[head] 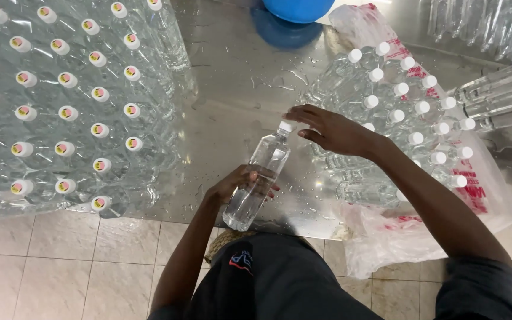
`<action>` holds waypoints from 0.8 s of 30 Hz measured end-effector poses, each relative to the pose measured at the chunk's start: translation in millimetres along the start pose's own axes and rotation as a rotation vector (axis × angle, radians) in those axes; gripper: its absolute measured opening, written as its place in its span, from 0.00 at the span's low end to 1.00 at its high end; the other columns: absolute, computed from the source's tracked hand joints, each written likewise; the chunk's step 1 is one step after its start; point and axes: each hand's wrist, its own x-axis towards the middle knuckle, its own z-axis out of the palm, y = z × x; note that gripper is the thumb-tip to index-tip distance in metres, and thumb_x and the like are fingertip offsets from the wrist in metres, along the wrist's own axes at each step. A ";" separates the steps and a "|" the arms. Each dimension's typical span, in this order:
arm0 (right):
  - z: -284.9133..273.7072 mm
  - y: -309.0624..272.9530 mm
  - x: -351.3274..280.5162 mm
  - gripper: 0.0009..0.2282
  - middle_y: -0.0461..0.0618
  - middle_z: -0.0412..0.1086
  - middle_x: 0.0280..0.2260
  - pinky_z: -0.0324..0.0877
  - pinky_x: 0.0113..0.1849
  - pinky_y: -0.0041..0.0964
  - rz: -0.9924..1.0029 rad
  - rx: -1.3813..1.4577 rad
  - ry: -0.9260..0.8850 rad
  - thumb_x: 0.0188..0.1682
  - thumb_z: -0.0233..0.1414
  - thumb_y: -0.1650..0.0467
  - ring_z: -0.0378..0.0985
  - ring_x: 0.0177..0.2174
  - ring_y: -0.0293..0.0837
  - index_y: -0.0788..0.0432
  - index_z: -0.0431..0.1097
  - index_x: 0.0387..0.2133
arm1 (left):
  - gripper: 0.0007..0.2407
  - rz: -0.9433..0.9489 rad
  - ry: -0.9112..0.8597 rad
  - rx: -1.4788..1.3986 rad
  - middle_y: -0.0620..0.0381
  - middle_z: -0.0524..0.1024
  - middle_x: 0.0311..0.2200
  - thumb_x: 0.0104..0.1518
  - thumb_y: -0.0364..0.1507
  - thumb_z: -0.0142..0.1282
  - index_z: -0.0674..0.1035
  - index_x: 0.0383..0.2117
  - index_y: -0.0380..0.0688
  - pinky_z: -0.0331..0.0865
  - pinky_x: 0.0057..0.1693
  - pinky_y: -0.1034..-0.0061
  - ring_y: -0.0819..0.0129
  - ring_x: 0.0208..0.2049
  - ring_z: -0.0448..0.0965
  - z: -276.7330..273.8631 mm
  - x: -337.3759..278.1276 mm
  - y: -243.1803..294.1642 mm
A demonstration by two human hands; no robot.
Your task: Placing plastic caps onto the necks of water bottles arranged in a large batch on a production table.
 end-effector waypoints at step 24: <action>14.7 2.7 -16.5 0.15 0.60 0.72 0.47 0.77 0.51 0.57 -0.026 0.137 -0.132 0.63 0.48 0.63 0.79 0.49 0.61 0.61 0.68 0.55 | 0.39 -0.037 -0.336 -0.147 0.24 0.83 0.45 0.50 0.43 0.75 0.70 0.64 0.30 0.84 0.49 0.50 0.38 0.45 0.88 -15.5 9.2 -5.4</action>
